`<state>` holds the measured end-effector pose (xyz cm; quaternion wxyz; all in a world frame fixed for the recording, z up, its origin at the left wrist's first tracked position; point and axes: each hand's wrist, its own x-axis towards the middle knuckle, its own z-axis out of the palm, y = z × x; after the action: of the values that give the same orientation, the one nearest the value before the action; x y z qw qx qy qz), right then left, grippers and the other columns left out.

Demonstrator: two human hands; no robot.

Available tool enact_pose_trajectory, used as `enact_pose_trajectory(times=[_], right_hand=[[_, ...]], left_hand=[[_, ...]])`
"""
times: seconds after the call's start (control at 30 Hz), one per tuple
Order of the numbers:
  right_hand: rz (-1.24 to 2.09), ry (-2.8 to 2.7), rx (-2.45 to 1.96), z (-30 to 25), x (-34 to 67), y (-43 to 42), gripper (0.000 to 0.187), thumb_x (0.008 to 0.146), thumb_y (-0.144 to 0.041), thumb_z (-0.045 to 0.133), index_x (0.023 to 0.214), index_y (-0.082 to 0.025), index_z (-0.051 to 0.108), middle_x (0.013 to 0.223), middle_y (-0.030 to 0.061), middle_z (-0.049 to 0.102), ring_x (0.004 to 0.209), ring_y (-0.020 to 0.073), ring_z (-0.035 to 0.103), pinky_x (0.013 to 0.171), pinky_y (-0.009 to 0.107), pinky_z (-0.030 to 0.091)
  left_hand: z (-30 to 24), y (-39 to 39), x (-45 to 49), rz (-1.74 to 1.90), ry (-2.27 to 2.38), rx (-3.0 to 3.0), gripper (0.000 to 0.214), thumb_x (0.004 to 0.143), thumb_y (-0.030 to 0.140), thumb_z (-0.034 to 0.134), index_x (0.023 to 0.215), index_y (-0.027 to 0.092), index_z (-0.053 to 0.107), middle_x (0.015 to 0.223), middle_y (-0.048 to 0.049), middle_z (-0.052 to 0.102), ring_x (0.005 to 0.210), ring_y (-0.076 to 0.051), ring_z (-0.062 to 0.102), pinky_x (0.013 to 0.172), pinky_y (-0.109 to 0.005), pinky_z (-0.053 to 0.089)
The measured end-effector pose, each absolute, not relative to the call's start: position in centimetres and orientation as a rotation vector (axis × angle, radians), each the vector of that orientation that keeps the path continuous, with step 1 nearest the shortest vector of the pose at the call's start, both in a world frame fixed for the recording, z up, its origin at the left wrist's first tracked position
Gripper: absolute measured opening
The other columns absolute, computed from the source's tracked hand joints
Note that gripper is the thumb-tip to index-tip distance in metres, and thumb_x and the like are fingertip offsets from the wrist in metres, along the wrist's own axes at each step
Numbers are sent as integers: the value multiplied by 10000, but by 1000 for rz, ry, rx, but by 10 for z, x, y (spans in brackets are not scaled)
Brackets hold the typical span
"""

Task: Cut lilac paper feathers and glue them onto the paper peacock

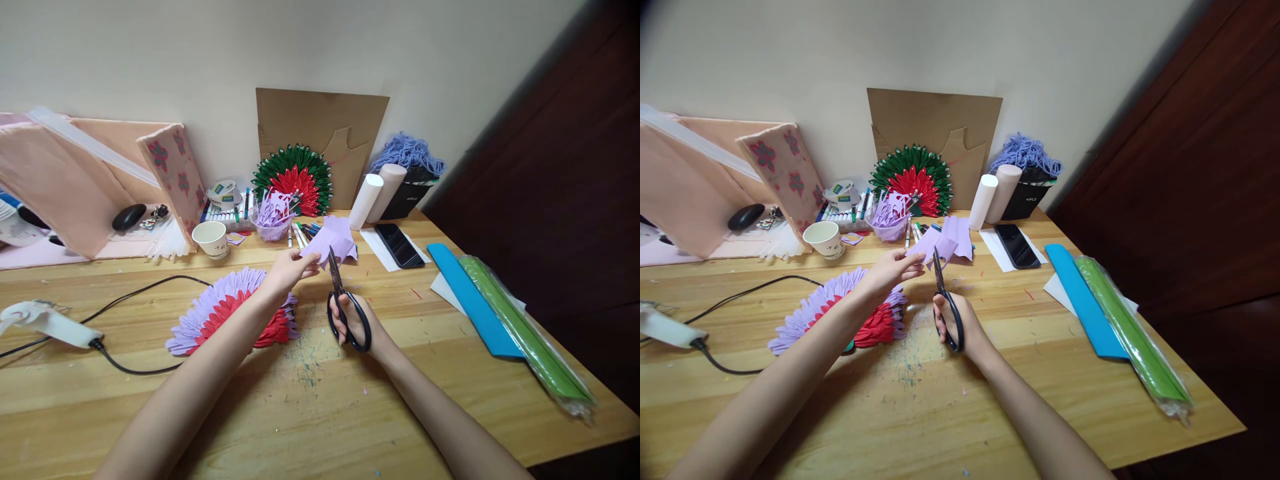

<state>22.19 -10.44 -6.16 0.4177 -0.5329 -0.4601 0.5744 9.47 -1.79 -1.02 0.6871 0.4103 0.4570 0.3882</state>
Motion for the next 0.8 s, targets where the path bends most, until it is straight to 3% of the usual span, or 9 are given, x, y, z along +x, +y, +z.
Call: enact_pose_trajectory(times=[0.43, 0.8], right_hand=[[1554, -1200, -1143, -76, 227, -104, 727, 572, -885, 249, 660, -188, 436, 411, -55, 435, 353, 101, 468, 396, 221, 406], [1576, -1223, -1238, -68, 230, -102, 699, 514, -877, 386, 622, -188, 419, 381, -84, 378, 295, 76, 392, 342, 213, 363]], left_hand=[[-9, -17, 91, 927, 1035, 1417, 179, 667, 249, 688, 606, 109, 593, 530, 2, 588, 513, -103, 532, 549, -225, 417], [-8, -8, 81, 868, 981, 1387, 192, 659, 285, 687, 666, 104, 622, 577, -1, 591, 524, -84, 509, 579, -229, 414]])
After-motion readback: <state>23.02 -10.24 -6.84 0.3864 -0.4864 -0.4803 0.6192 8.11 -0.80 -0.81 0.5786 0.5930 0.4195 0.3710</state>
